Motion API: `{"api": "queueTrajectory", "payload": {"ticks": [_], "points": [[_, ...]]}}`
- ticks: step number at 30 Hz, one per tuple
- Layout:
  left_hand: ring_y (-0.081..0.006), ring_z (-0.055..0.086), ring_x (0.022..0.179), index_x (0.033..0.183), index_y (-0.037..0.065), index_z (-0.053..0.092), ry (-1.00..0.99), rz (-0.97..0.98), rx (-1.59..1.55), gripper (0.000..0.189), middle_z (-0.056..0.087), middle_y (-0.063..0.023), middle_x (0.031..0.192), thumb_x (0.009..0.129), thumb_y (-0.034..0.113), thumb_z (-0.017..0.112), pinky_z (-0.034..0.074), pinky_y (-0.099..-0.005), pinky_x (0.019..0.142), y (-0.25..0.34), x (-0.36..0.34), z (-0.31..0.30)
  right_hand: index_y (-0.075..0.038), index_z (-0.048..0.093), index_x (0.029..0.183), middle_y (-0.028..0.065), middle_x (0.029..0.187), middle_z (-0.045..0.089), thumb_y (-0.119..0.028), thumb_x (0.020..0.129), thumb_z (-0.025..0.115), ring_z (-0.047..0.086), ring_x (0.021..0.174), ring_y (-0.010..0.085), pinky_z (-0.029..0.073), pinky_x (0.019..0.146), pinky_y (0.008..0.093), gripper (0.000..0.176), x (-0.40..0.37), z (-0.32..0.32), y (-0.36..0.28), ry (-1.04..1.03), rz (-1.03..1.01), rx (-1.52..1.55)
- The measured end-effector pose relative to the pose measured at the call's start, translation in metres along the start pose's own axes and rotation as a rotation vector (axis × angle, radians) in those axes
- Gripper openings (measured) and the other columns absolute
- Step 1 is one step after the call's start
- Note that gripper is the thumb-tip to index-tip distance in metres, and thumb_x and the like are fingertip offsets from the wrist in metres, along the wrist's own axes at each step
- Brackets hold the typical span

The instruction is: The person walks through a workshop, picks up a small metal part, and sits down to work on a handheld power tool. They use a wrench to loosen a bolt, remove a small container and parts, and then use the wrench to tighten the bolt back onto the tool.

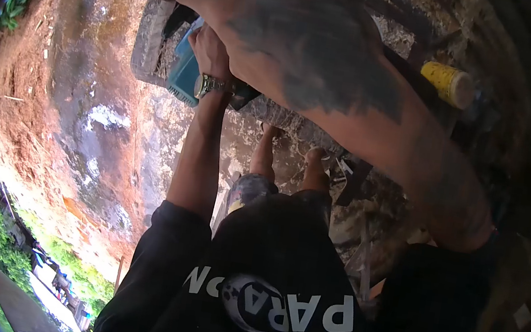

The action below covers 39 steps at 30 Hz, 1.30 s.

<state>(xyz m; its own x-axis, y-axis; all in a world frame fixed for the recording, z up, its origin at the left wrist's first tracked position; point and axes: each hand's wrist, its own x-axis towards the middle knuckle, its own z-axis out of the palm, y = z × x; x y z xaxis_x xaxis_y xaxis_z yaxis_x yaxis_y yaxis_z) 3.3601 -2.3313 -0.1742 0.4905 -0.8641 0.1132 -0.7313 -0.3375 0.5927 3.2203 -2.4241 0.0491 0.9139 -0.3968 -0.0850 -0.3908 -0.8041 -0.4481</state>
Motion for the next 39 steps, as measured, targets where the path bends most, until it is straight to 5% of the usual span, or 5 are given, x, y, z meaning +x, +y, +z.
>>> {"api": "queueTrajectory", "payload": {"ticks": [16,20,24,30,39], "points": [[-0.0377,0.068,0.1,0.119,0.011,0.064,-0.011,-0.001,-0.022,0.027,0.074,-0.0167,0.102,0.094,0.021,0.057,0.039,-0.0497,0.098,0.016,-0.003,-0.014,-0.009,0.053,0.149,0.0142,0.078,0.056,-0.007,0.092,0.064,0.06,0.066,0.0269,0.052,0.061,0.0391,0.058,-0.021,-0.006,-0.005,0.05,0.166,0.054],[-0.0285,0.064,0.109,0.1,0.014,0.072,-0.016,0.282,-0.177,0.024,0.073,-0.0061,0.106,0.078,0.024,0.072,0.04,-0.0451,0.102,-0.008,-0.01,-0.015,-0.013,0.051,0.152,0.0187,0.14,0.063,-0.002,0.1,0.058,0.072,0.107,0.0299,0.056,0.091,0.038,0.054,-0.068,0.042,0.023,0.485,0.228,0.102],[-0.0284,0.064,0.11,0.092,0.016,0.078,-0.082,0.352,-0.283,0.024,0.072,-0.0049,0.114,0.069,0.021,0.076,0.047,-0.0423,0.099,-0.002,-0.008,-0.042,-0.011,0.049,0.153,0.023,0.138,0.064,-0.012,0.101,0.06,0.068,0.12,0.0341,0.053,0.098,0.04,0.053,-0.132,0.083,0.037,0.503,0.816,0.253],[-0.035,0.066,0.109,0.1,0.006,0.071,0.166,0.033,-0.48,0.027,0.069,-0.0145,0.116,0.075,-0.001,0.067,0.052,-0.0423,0.093,-0.015,-0.005,-0.038,0.0,0.048,0.145,0.0136,0.095,0.068,-0.013,0.101,0.062,0.066,0.071,0.0192,0.054,0.06,0.0328,0.048,-0.262,0.216,0.1,1.001,1.166,0.618],[-0.0425,0.062,0.103,0.105,0.001,0.061,0.33,-0.128,-0.571,0.031,0.064,-0.0222,0.105,0.078,-0.007,0.048,0.049,-0.0466,0.091,-0.032,0.009,-0.043,0.007,0.035,0.148,0.0092,0.068,0.059,-0.006,0.091,0.073,0.053,0.044,0.0202,0.044,0.043,0.0355,0.07,-0.288,0.279,0.103,0.716,1.522,0.615]]}}
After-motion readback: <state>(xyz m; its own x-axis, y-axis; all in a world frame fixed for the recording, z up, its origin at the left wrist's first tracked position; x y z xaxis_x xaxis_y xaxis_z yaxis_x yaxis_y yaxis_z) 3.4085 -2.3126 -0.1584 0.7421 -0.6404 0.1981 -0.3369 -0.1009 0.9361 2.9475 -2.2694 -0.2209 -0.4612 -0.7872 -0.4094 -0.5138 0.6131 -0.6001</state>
